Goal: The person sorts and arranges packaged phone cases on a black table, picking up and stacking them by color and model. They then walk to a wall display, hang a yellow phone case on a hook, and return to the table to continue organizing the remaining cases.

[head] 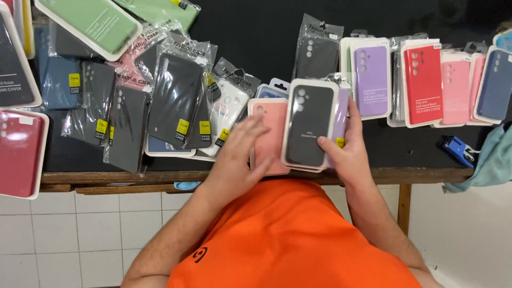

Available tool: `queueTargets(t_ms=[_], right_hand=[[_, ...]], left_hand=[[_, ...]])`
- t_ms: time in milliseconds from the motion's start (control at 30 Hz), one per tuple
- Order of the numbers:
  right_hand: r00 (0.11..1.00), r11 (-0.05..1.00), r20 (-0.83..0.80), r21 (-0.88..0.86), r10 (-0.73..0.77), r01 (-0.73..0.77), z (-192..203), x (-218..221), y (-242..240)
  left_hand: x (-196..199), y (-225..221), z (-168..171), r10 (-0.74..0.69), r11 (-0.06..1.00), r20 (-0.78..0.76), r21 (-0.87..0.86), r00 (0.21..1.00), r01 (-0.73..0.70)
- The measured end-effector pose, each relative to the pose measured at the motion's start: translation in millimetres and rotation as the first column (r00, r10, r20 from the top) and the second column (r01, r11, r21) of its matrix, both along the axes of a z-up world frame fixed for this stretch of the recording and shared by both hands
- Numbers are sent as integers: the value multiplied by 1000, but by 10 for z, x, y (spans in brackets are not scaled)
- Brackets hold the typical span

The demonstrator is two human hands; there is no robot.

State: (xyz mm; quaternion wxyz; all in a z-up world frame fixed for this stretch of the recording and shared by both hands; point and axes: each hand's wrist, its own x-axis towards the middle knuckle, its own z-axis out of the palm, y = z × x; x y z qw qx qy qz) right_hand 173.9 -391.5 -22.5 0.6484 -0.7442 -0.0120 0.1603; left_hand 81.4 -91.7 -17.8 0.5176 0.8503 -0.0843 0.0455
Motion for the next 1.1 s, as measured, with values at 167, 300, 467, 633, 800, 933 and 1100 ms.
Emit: queueTargets(t_ms=[167, 300, 467, 633, 800, 933, 1100], right_hand=[[1000, 1000, -30, -29, -3, 2, -53, 37, -205], [999, 995, -37, -95, 7, -10, 178, 18, -147], [998, 975, 41, -220, 49, -39, 233, 65, -183], [993, 951, 105, -310, 48, -13, 233, 96, -329], [990, 938, 130, -346, 59, -10, 403, 90, -294], [989, 938, 130, -345, 68, -19, 440, 64, -285], [991, 928, 113, -372, 68, -22, 427, 158, -307]], left_hand=[[-65, 260, -129, 212, 946, -4, 251, 977, -204], [-54, 467, -134, 332, 884, 27, 339, 943, -321], [11, 596, -75, 358, 875, -166, 402, 919, -269], [32, 556, -234, 316, 866, -72, 429, 946, -256], [142, 444, 169, 373, 915, -137, 216, 918, -340], [241, 561, 437, 334, 940, -130, -27, 933, -340], [351, 898, 812, 352, 928, -11, -128, 936, -351]])
